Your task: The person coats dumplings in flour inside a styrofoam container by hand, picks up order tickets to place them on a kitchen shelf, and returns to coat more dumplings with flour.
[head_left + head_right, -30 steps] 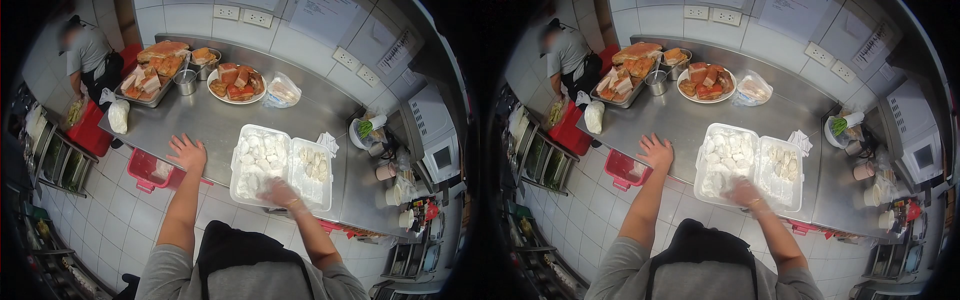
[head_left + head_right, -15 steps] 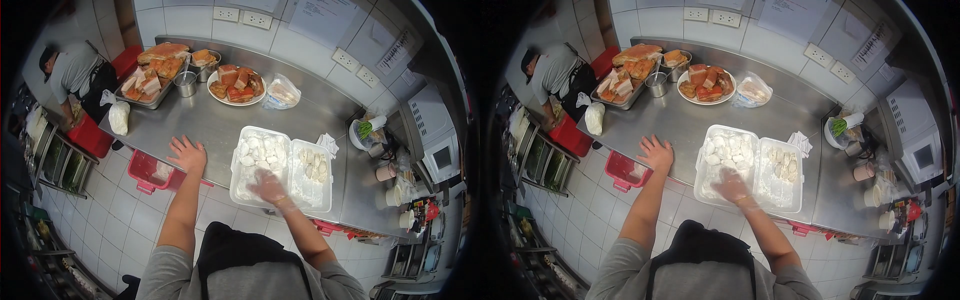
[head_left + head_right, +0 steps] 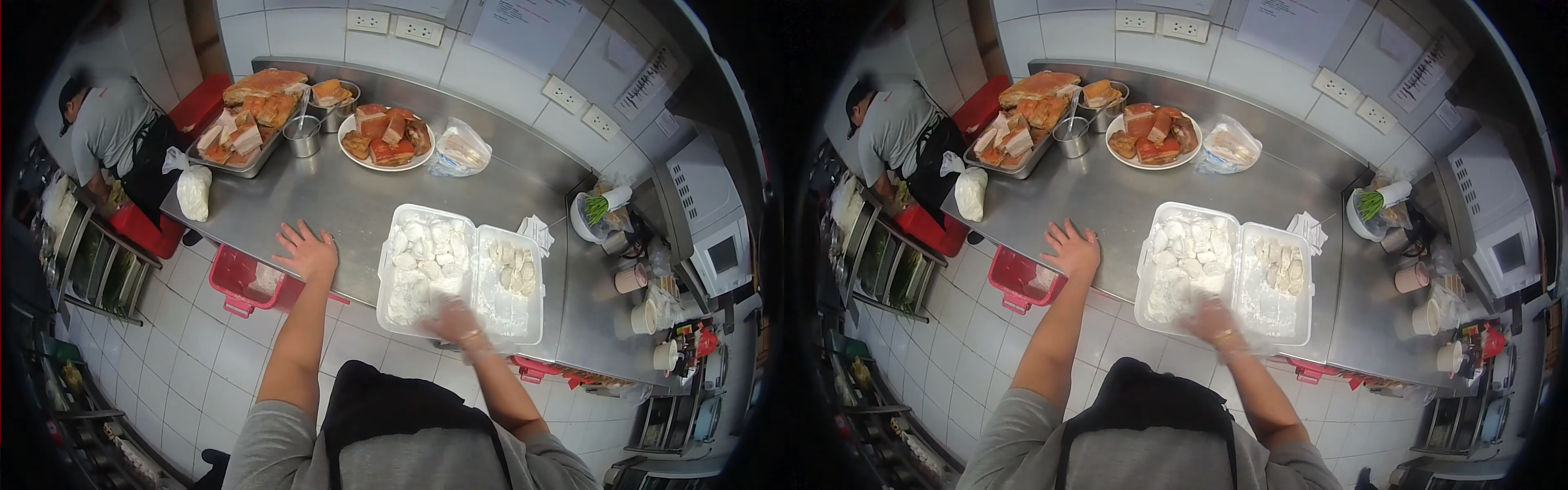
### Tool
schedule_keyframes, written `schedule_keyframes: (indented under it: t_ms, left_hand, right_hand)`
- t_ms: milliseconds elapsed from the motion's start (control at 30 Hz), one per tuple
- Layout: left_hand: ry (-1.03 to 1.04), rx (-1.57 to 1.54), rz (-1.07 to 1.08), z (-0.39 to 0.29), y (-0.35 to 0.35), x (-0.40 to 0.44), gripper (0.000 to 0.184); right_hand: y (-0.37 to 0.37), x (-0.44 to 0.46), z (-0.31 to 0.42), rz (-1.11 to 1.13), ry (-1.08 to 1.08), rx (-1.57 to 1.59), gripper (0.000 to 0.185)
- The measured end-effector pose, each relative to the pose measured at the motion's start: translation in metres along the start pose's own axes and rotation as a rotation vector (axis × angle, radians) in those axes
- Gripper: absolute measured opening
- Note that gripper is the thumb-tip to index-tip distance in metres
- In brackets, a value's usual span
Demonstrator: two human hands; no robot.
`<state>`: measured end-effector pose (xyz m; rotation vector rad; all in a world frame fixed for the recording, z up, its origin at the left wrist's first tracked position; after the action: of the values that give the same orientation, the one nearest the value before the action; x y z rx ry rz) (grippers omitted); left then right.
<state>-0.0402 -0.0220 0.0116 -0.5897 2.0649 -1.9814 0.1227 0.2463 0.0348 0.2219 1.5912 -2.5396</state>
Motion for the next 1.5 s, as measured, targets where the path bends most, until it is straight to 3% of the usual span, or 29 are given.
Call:
schedule_keyframes:
  t_ms: [67,200,300,333,433,533,633,733,833,967,1067,1167,1200,1300,1400,1500]
  left_hand:
    - [0.001,-0.004,0.01,0.0,-0.003,-0.001,0.062]
    - [-0.004,0.003,0.005,0.001,-0.004,0.0,0.062]
    - [-0.004,-0.001,0.008,0.0,-0.003,-0.001,0.062]
    - [-0.002,-0.003,0.001,0.0,-0.001,-0.001,0.062]
    - [-0.003,-0.008,0.007,0.001,-0.001,-0.001,0.062]
    - [-0.004,-0.006,0.013,0.001,-0.002,-0.002,0.062]
    - [-0.009,-0.01,0.003,0.001,-0.002,0.001,0.062]
    - [-0.003,-0.002,-0.01,0.001,0.003,0.0,0.062]
    - [-0.002,0.0,-0.015,0.001,0.002,0.001,0.062]
    - [-0.003,0.002,-0.005,0.001,0.0,0.001,0.062]
    - [-0.003,-0.004,0.001,0.0,-0.003,-0.001,0.062]
    - [-0.002,0.002,-0.007,0.0,-0.001,-0.001,0.062]
    - [-0.002,-0.001,-0.009,0.0,-0.002,0.0,0.062]
    - [0.001,-0.01,-0.005,0.0,-0.002,-0.001,0.062]
    - [0.002,-0.018,-0.008,0.001,0.0,-0.001,0.062]
    - [-0.001,-0.017,-0.014,0.001,0.0,0.001,0.062]
  right_hand:
    - [0.032,0.009,-0.008,-0.114,-0.071,0.024,0.044]
    - [0.027,0.028,-0.022,-0.207,-0.178,0.199,0.034]
    - [-0.017,0.022,0.001,0.155,0.205,0.902,0.031]
    - [-0.026,0.024,0.007,0.149,0.156,0.846,0.028]
    - [-0.025,0.032,0.024,-0.191,-0.152,0.231,0.033]
    - [0.004,0.041,0.035,-0.145,-0.213,0.118,0.037]
    - [0.001,0.035,0.04,0.012,-0.147,0.238,0.041]
    - [-0.017,0.036,0.03,0.157,-0.244,0.649,0.042]
    - [-0.034,0.03,0.001,-0.003,-0.128,0.532,0.041]
    - [-0.028,0.016,0.008,-0.195,-0.323,0.213,0.044]
    - [0.003,0.013,0.041,-0.11,-0.423,0.354,0.043]
    - [0.035,0.022,0.064,0.026,-0.499,0.21,0.043]
    - [0.023,0.019,0.073,0.063,-0.372,0.191,0.039]
    - [0.034,0.024,0.054,0.173,-0.417,0.013,0.033]
    - [0.034,0.022,0.03,0.159,-0.28,0.138,0.021]
    - [0.001,0.028,0.024,0.088,-0.553,0.165,0.009]
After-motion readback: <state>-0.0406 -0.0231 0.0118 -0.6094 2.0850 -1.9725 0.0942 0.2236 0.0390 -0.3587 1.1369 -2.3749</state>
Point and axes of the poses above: each hand's wrist, its own x-axis towards the middle knuckle, its own y-axis out of the palm, z = x × y, the point moved 5 cm from there along x, towards the middle knuckle, and after that the axes turned 12 degrees about x, right-handed, at the moved point
